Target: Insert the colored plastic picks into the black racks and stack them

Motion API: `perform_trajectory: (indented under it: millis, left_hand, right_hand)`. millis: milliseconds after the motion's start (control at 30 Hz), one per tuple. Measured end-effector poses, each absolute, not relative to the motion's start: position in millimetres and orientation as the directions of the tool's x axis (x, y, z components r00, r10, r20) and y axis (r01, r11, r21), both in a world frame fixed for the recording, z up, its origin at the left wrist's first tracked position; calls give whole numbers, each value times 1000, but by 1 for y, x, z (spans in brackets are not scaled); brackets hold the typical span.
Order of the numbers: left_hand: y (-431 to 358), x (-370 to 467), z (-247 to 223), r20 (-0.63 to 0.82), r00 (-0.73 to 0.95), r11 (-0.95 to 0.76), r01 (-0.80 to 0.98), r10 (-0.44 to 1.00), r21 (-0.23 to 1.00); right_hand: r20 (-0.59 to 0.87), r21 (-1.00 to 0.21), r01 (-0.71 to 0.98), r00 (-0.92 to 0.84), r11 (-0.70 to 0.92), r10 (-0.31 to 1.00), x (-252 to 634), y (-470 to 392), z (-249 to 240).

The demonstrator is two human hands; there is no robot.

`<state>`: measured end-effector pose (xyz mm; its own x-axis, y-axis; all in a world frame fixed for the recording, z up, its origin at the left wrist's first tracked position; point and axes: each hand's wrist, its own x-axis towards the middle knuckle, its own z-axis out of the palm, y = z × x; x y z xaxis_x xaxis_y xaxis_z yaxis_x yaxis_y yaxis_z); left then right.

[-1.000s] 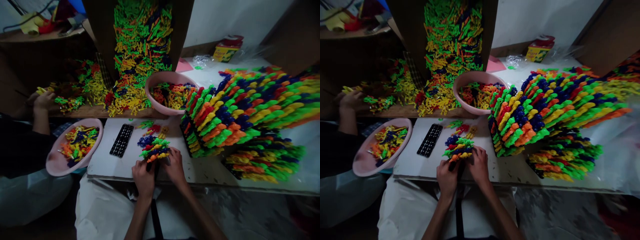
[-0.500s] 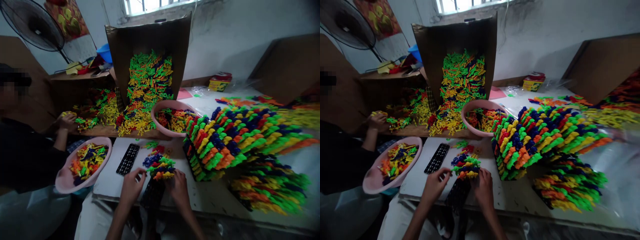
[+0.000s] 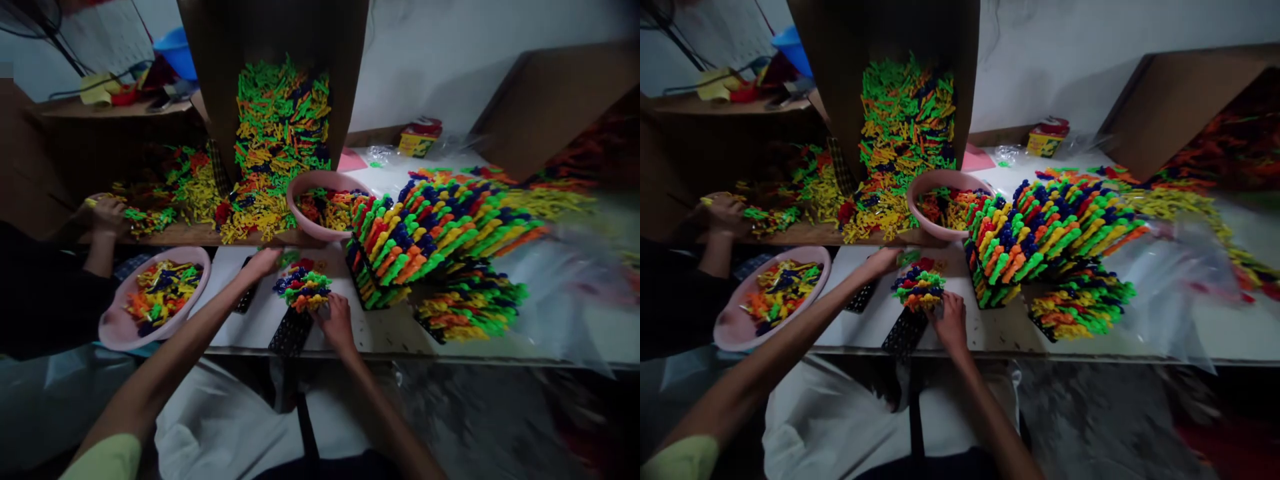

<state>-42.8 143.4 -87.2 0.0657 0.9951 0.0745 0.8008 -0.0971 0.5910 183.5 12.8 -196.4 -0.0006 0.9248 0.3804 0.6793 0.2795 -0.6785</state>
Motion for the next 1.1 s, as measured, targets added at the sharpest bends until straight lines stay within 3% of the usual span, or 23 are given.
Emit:
perform_trajectory:
  millis: [67,167,200,267,367,467,600,733,967,1100]
  left_hand:
    - [124,-49,-81,58,-4,-39,696,998,717]
    - [68,-48,-73,48,-202,-3,219,978,976]
    - [45,-43,-73,36,-247,-18,75,968,997]
    - [-1,-29,-77,9,-287,-16,-20,958,1000]
    - [-52,3,-97,-44,-264,67,77,963,995]
    - [-67,31,-124,47,-231,32,325,972,945]
    - [-58,50,-149,208,-141,-87,590,968,803]
    - [-53,52,-155,212,-93,-84,714,973,695]
    - [-41,54,-140,64,-45,2,834,997,552]
    - [-40,63,-141,119,-150,61,833,981,550]
  right_hand:
    - [369,-683,677,-4,274,929,183,12,-196]
    - [364,-680,678,-16,278,931,183,11,-195]
    - [359,-680,679,-22,277,933,183,11,-195]
    - [326,-688,672,-50,273,944,188,13,-193]
    - [247,-723,627,-158,291,956,198,17,-190]
    - [226,-756,573,-224,315,948,208,18,-187]
    - [245,-845,483,-37,232,969,211,2,-179]
    - [236,-901,400,129,167,963,208,-31,-157]
    - [441,-766,446,-159,462,884,206,-40,-123]
    - [498,-710,483,-171,513,850,205,-25,-124]
